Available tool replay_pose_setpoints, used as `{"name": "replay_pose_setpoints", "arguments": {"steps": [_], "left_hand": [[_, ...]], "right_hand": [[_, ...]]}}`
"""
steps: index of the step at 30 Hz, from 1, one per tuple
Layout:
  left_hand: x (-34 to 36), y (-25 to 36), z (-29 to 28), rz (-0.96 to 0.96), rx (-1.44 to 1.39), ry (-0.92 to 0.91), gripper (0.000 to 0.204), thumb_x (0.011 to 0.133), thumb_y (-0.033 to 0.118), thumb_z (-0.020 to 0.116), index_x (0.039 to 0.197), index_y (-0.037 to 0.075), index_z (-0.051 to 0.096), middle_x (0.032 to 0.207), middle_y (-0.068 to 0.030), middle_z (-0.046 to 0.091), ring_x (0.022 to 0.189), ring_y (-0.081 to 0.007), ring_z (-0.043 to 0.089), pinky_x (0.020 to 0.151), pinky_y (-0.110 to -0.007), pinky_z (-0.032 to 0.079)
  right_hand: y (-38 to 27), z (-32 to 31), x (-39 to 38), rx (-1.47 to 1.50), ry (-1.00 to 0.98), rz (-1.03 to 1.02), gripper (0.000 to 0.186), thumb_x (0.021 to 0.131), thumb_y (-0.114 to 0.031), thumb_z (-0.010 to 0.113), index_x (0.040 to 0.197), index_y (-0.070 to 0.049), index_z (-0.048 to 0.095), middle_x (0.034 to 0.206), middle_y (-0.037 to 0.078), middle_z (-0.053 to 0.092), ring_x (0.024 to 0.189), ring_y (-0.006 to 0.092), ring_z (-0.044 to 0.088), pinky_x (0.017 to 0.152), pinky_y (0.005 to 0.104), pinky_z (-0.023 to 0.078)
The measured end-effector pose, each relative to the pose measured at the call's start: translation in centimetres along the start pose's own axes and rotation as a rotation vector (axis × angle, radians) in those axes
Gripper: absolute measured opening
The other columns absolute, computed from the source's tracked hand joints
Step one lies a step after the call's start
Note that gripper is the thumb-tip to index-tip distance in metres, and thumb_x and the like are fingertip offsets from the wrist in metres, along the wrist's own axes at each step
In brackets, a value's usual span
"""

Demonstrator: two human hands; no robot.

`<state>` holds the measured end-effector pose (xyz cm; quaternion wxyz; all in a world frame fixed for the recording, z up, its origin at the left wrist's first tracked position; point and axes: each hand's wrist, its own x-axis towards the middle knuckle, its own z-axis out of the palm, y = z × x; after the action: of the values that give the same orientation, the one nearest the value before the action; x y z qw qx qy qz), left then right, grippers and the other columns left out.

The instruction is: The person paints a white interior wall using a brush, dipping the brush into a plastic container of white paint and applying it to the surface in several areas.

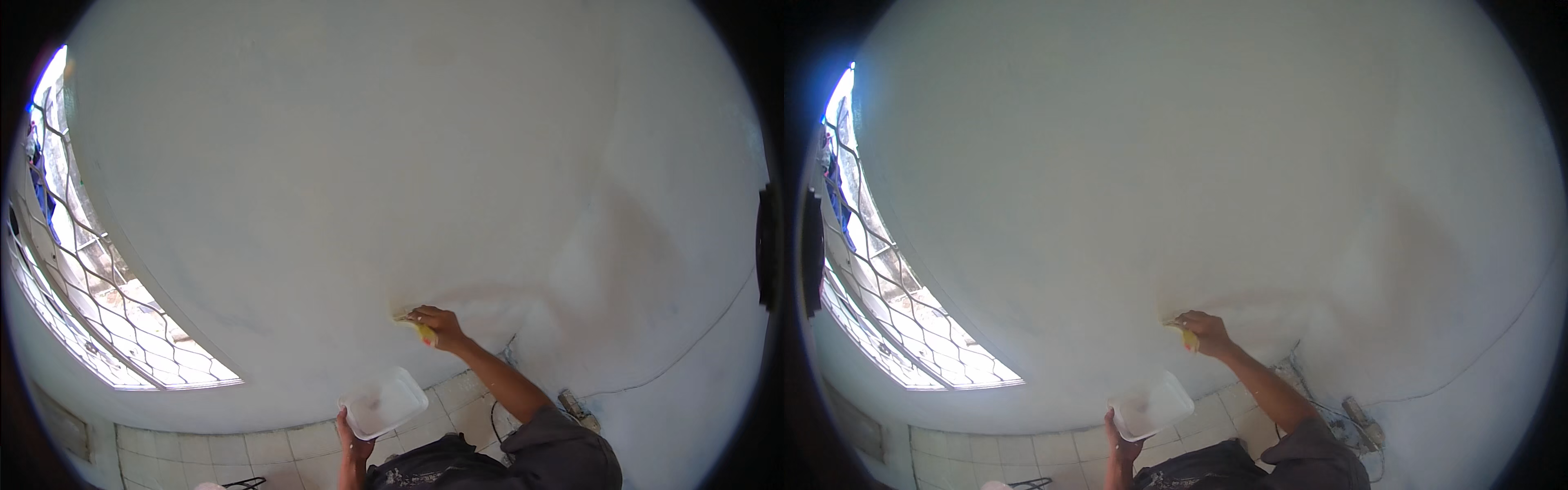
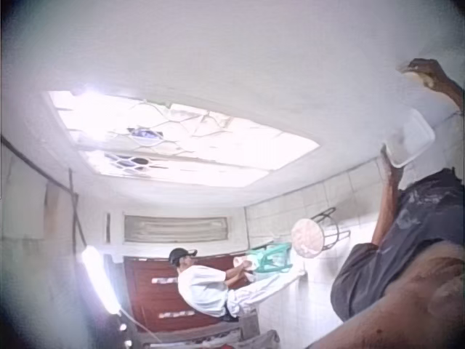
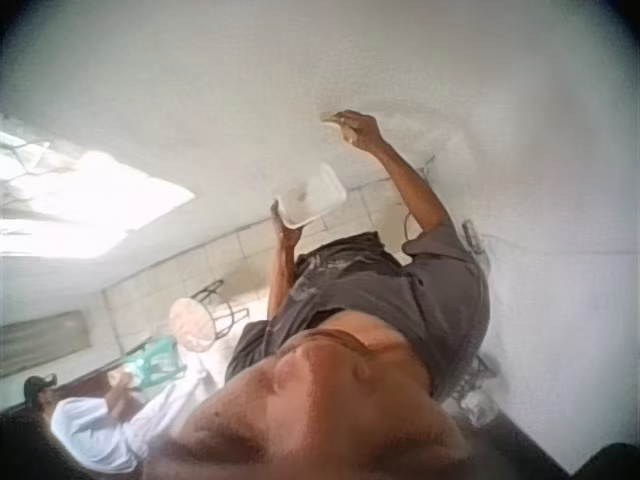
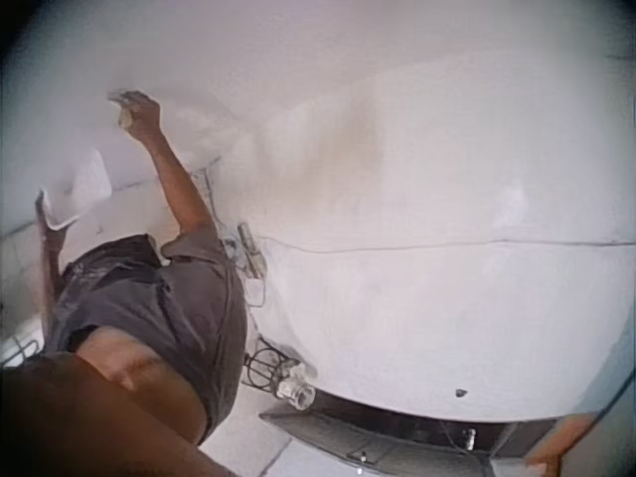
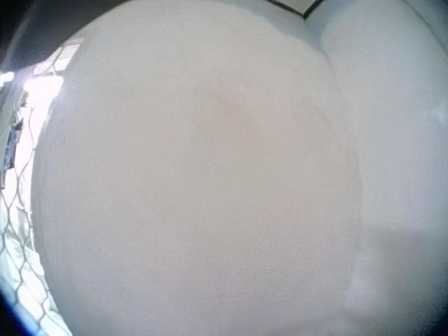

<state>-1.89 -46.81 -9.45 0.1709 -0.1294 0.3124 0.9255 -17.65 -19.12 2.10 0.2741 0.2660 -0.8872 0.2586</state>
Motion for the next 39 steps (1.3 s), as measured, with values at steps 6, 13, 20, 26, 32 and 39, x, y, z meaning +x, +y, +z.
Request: {"name": "replay_pose_setpoints", "arguments": {"steps": [6,13,20,26,32,39], "left_hand": [[-1.1,0.3,-0.4,-0.012,-0.013,-0.007,0.067,0.084,0.055,0.039,0.134,0.010,0.039,0.128,-0.0121,0.049,0.117,-0.0309,0.047,0.092,-0.051,0.041],[-0.5,0.2,-1.3,0.007,-0.017,-0.057,0.070,0.082,0.058,0.041,0.133,0.010,0.040,0.128,-0.0119,0.049,0.117,-0.0304,0.047,0.091,-0.050,0.043],[-0.5,0.8,-0.2,0.027,-0.003,-0.064,0.068,0.084,0.057,0.040,0.134,0.011,0.039,0.128,-0.0116,0.049,0.116,-0.0303,0.048,0.090,-0.050,0.043],[-1.9,0.4,-1.5,0.035,0.068,0.016,0.071,0.082,0.061,0.037,0.133,0.013,0.040,0.127,-0.0119,0.049,0.114,-0.0324,0.048,0.085,-0.055,0.044],[-1.6,-0.4,-2.7,0.067,0.032,-0.012,0.070,0.082,0.061,0.038,0.133,0.013,0.040,0.128,-0.0120,0.048,0.115,-0.0331,0.047,0.085,-0.056,0.043],[-0.6,-0.6,-1.3,0.059,0.016,-0.034,0.072,0.080,0.061,0.040,0.134,0.014,0.038,0.128,-0.0121,0.048,0.116,-0.0328,0.047,0.085,-0.058,0.043]], "right_hand": [[0.2,-14.3,10.6,-0.109,0.440,-0.078,0.047,0.064,0.011,0.051,0.104,-0.009,0.065,0.099,0.011,0.066,0.090,0.0268,0.064,0.079,0.0319,0.052],[3.2,-10.7,9.9,-0.190,0.767,-0.024,0.033,0.084,-0.004,0.052,0.115,-0.010,0.061,0.112,0.009,0.063,0.108,0.0242,0.058,0.090,0.0345,0.048],[1.8,4.7,-4.7,0.034,-0.169,0.096,0.047,0.069,-0.019,0.062,0.116,-0.016,0.061,0.120,0.008,0.058,0.116,0.0248,0.052,0.100,0.0324,0.040],[0.2,-10.1,8.1,-0.128,0.450,-0.005,0.046,0.067,0.010,0.050,0.107,-0.010,0.063,0.106,0.013,0.064,0.099,0.0282,0.061,0.085,0.0350,0.050],[1.0,-12.0,10.8,-0.194,0.901,-0.114,0.042,0.074,0.006,0.050,0.112,-0.008,0.062,0.108,0.010,0.063,0.106,0.0280,0.058,0.093,0.0383,0.045],[3.0,4.5,-5.9,-0.047,-0.108,0.031,0.040,0.071,-0.014,0.064,0.111,-0.011,0.062,0.113,0.007,0.061,0.113,0.0263,0.054,0.097,0.0323,0.042]]}}
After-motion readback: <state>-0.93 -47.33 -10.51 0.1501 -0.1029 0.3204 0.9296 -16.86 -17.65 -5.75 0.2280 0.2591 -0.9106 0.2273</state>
